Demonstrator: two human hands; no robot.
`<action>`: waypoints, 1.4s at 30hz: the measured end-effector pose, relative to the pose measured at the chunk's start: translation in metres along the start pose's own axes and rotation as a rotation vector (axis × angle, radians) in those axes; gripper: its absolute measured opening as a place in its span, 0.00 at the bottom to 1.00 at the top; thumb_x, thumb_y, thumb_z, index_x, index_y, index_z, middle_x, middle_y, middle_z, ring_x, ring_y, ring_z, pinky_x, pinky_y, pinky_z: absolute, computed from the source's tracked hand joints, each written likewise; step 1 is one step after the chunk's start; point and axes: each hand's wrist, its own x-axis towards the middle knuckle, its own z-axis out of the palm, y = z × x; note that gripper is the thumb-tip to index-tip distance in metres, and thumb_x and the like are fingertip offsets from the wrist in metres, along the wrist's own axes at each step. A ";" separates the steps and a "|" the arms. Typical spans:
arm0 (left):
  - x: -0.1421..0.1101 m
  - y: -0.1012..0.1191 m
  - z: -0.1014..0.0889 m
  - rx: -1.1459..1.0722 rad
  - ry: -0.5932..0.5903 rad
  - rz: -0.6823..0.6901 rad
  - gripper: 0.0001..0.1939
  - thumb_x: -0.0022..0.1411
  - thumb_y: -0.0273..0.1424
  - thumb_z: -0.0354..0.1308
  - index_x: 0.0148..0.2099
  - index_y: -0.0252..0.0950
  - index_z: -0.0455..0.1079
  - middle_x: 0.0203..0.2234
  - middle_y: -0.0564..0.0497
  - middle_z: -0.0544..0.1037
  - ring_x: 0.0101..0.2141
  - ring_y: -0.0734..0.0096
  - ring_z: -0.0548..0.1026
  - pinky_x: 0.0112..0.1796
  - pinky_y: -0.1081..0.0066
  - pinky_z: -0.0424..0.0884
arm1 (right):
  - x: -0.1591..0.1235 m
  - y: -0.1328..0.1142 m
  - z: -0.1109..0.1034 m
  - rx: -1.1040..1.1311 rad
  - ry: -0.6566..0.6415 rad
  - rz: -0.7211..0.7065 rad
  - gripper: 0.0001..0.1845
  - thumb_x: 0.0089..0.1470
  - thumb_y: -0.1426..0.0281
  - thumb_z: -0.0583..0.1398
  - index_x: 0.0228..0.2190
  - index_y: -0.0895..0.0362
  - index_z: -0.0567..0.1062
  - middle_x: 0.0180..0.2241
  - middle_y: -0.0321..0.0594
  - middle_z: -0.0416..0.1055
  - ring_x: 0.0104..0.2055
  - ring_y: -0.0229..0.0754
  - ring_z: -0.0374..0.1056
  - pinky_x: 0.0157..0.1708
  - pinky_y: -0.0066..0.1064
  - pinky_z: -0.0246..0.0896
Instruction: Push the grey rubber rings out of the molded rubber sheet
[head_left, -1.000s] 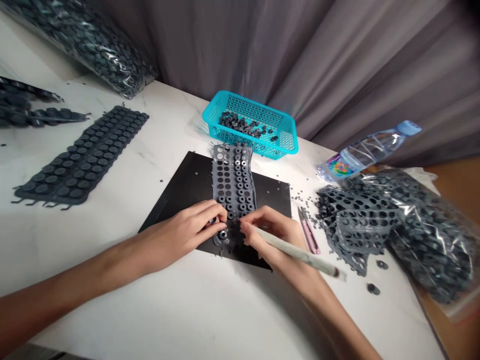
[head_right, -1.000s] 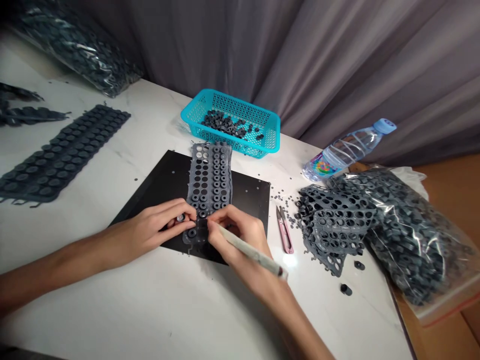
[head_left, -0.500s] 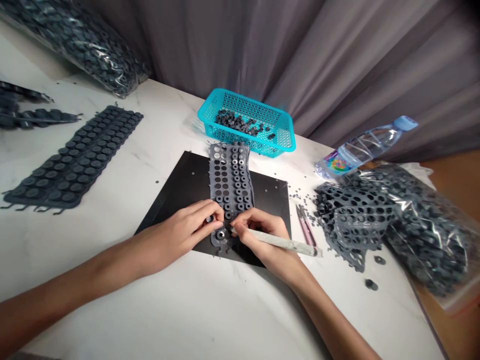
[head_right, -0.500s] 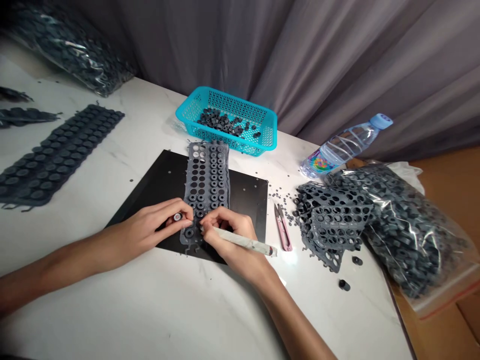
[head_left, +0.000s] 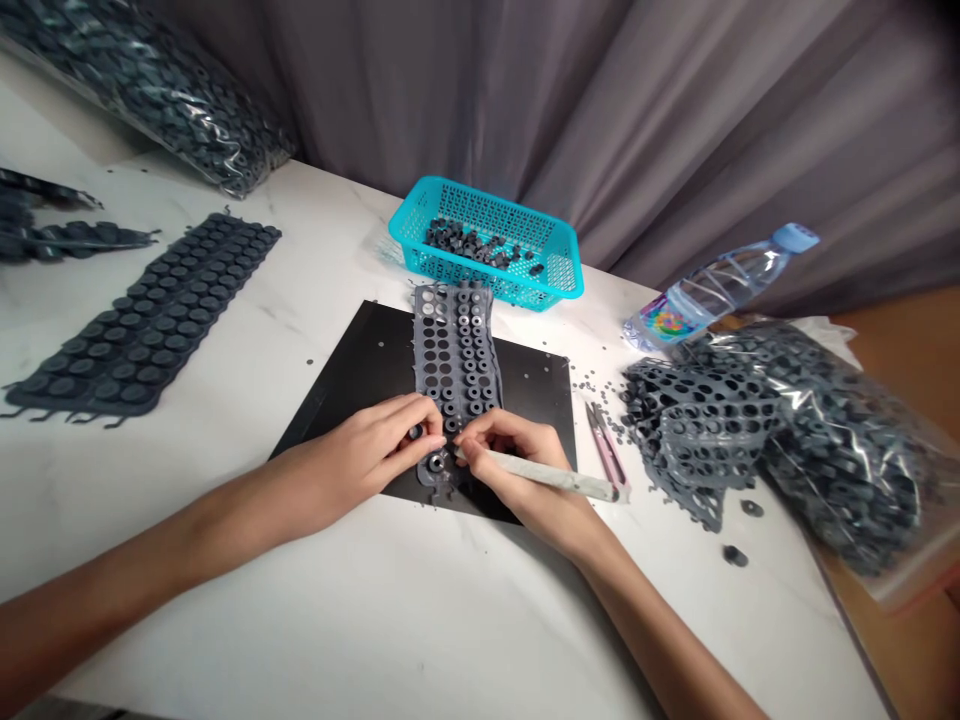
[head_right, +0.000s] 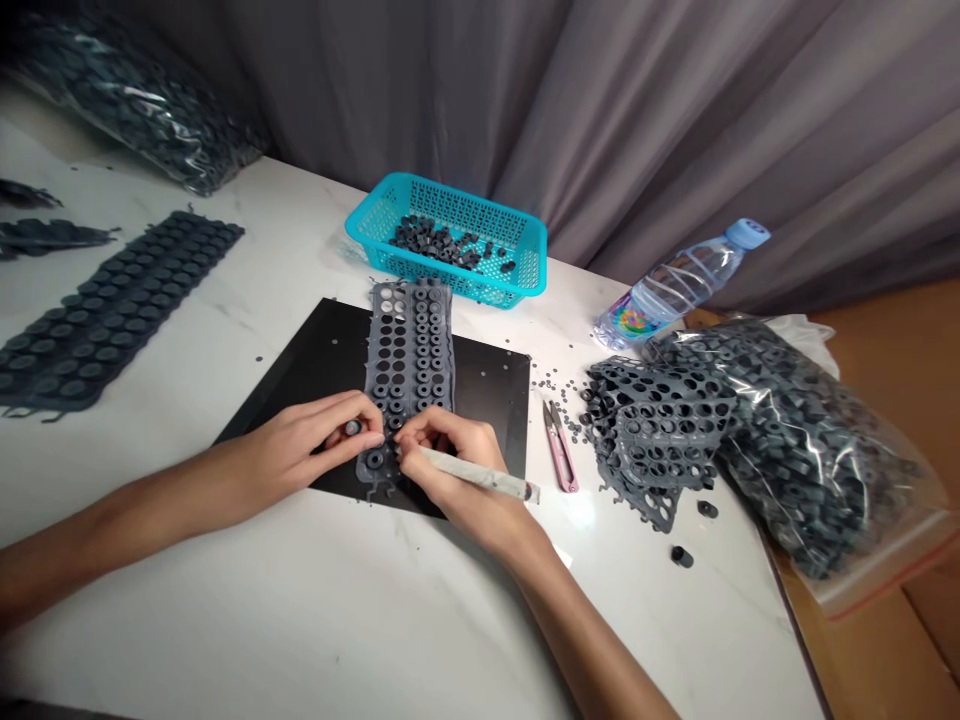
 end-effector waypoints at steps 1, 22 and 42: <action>0.001 -0.003 0.001 0.026 0.004 0.017 0.08 0.80 0.34 0.49 0.46 0.41 0.68 0.39 0.52 0.73 0.32 0.71 0.71 0.38 0.71 0.70 | 0.000 0.000 0.000 -0.002 -0.004 -0.006 0.08 0.64 0.68 0.62 0.33 0.56 0.79 0.28 0.34 0.72 0.30 0.38 0.62 0.30 0.28 0.55; -0.015 -0.017 0.006 0.527 -0.050 0.288 0.22 0.74 0.19 0.41 0.60 0.39 0.68 0.51 0.45 0.76 0.54 0.58 0.74 0.61 0.58 0.69 | -0.003 -0.005 0.004 -0.203 0.052 -0.174 0.07 0.62 0.73 0.61 0.30 0.56 0.75 0.26 0.32 0.68 0.28 0.36 0.62 0.31 0.28 0.56; -0.008 0.015 -0.004 -0.102 0.094 -0.298 0.16 0.81 0.45 0.43 0.44 0.42 0.62 0.36 0.55 0.70 0.35 0.69 0.69 0.38 0.70 0.66 | -0.008 -0.004 0.012 -0.302 0.071 -0.230 0.08 0.62 0.75 0.59 0.30 0.54 0.69 0.31 0.35 0.72 0.33 0.40 0.67 0.36 0.31 0.59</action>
